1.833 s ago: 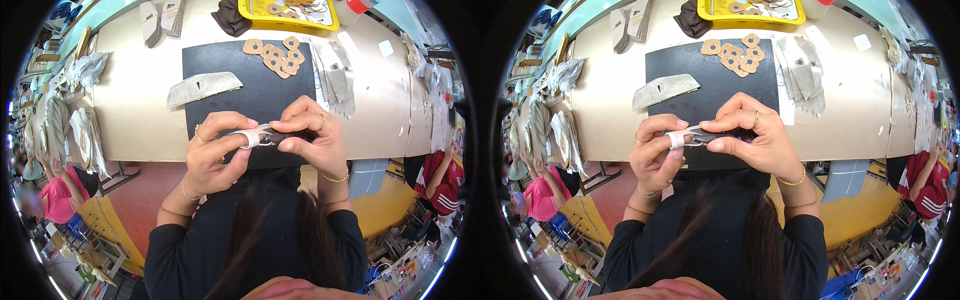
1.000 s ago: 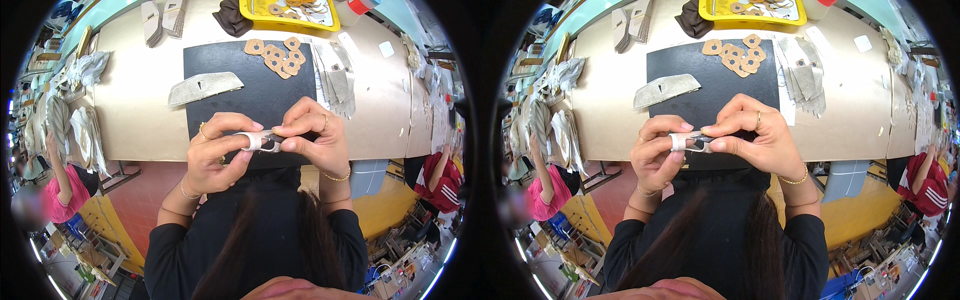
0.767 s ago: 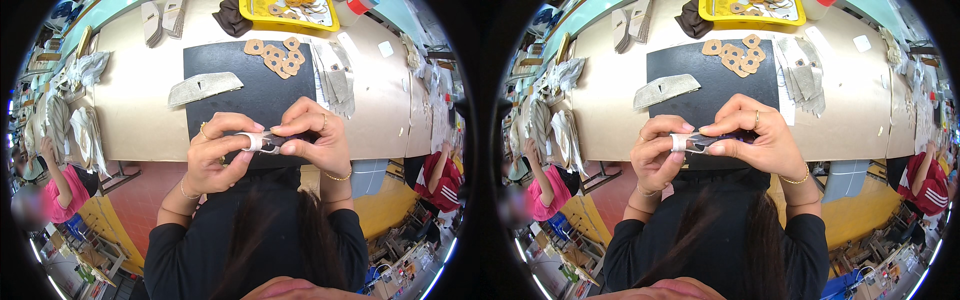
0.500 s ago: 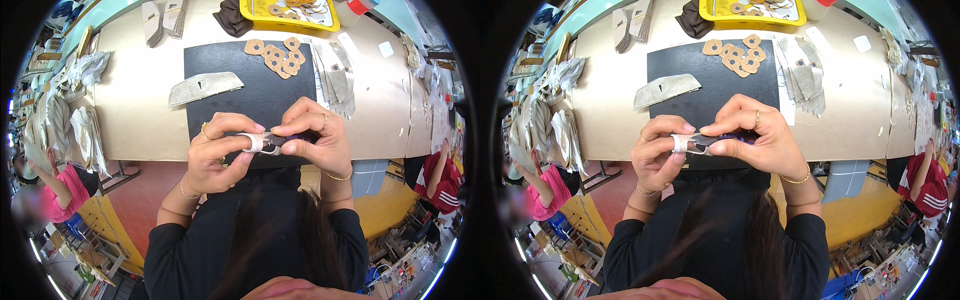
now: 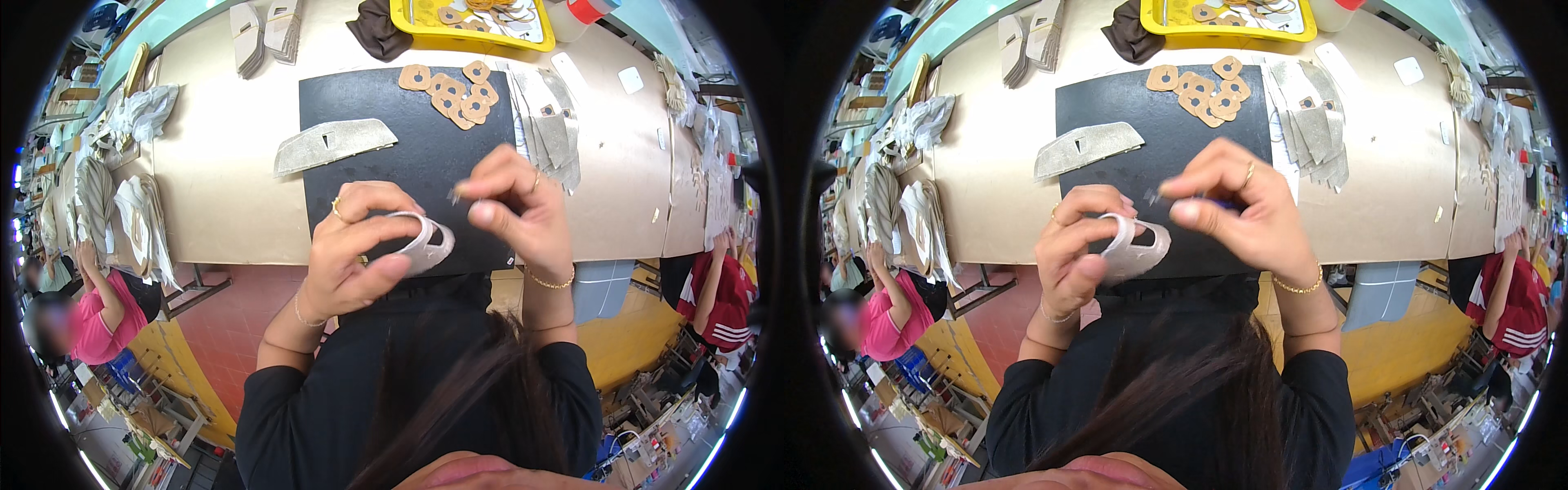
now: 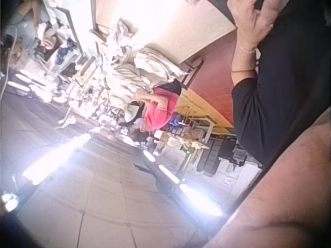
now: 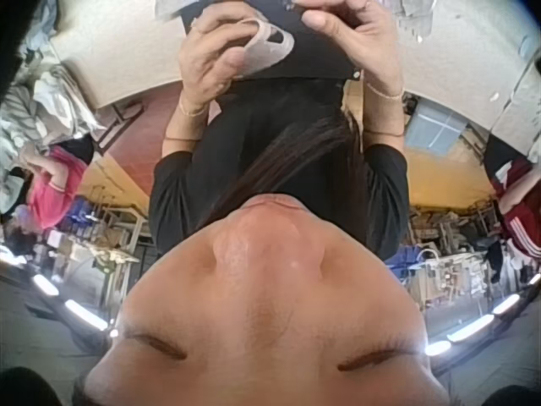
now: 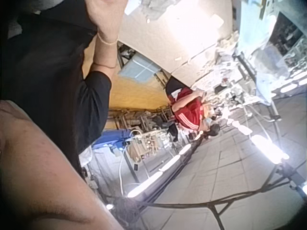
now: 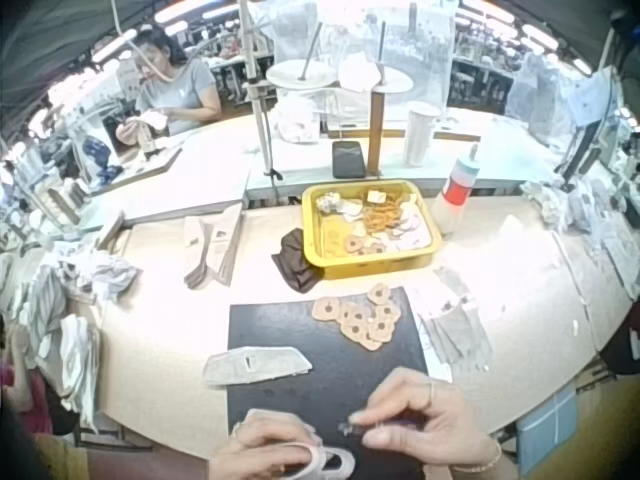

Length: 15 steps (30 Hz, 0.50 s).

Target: The person repeatedly trims the edges of small fabric pieces using a small blade tool. They pick up each piece, trim along the edges, and place the trimmed pieces on the table. The process is repeated for multiple pieces throughout the clip.

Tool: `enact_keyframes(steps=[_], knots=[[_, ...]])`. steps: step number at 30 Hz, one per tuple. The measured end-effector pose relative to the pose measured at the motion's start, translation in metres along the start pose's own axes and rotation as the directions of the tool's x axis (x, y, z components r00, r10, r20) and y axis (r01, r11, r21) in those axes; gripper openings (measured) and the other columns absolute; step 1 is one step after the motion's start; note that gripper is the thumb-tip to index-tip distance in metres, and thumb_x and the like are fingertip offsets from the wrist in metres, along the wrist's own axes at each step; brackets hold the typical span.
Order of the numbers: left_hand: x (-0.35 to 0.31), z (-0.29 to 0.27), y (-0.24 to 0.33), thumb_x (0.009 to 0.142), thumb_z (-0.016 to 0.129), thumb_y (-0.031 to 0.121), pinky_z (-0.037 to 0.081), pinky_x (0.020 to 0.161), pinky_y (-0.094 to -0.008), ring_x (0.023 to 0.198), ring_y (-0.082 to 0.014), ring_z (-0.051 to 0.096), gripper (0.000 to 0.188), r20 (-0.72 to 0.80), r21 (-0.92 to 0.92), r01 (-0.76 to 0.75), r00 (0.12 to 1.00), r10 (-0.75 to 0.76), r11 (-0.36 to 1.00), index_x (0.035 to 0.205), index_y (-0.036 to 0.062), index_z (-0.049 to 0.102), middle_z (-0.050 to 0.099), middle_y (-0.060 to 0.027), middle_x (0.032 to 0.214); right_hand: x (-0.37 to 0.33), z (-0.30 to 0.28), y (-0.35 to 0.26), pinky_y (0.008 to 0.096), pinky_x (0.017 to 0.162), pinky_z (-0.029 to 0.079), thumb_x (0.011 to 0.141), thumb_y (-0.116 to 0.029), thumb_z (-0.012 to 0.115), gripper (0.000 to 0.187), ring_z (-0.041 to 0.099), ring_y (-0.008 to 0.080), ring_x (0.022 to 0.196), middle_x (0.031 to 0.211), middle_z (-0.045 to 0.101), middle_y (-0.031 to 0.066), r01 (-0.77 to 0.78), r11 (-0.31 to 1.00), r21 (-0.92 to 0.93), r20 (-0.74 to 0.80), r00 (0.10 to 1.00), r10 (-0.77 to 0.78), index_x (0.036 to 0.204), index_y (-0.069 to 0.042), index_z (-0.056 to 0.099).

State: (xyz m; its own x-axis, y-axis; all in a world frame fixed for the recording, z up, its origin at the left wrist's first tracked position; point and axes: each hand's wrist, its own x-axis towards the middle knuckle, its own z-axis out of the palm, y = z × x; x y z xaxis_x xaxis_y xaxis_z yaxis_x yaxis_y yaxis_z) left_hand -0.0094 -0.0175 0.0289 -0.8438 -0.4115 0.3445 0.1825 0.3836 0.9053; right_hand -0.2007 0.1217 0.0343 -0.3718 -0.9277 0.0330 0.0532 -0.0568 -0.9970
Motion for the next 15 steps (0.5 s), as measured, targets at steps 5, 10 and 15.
enact_keyframes(steps=[5,10,15], knots=[[-0.004,-0.004,0.002,0.098,0.049,0.032,0.043,0.083,-0.0336,0.09,-0.0245,0.059,0.042,0.057,-0.26,0.382,0.923,-0.381,0.887,0.093,-0.0046,0.069,0.064,-0.0122,0.097,0.023,-0.023,0.036,0.0257,0.069,0.045,0.081,-0.023,0.08,0.028,0.054,0.0106,0.076,0.093,0.059,0.0016,-0.2,0.912,-0.358,-0.34,0.938,0.072,0.102,-0.006,0.072],[-0.006,-0.01,0.003,0.089,0.069,0.02,0.044,0.08,-0.03,0.087,-0.0178,0.058,0.018,0.132,-0.033,0.428,0.898,-0.421,0.903,0.089,0.0018,0.072,0.064,-0.006,0.092,0.049,-0.043,0.075,0.0271,0.068,0.044,0.08,-0.023,0.08,0.036,0.051,0.012,0.071,0.084,0.053,0.0038,-0.261,0.683,-0.683,-0.408,0.911,-0.06,0.107,-0.001,0.072],[-0.006,-0.012,-0.001,0.082,0.078,0.013,0.045,0.077,-0.0277,0.085,-0.0156,0.059,0.013,0.105,-0.217,0.421,0.907,-0.408,0.881,0.089,0.0034,0.073,0.063,-0.0039,0.09,0.061,-0.047,0.089,0.0328,0.074,0.048,0.079,-0.024,0.079,0.038,0.06,0.0218,0.079,0.091,0.058,0.0086,-0.269,0.547,-0.793,-0.394,0.911,-0.123,0.11,-0.003,0.072]])
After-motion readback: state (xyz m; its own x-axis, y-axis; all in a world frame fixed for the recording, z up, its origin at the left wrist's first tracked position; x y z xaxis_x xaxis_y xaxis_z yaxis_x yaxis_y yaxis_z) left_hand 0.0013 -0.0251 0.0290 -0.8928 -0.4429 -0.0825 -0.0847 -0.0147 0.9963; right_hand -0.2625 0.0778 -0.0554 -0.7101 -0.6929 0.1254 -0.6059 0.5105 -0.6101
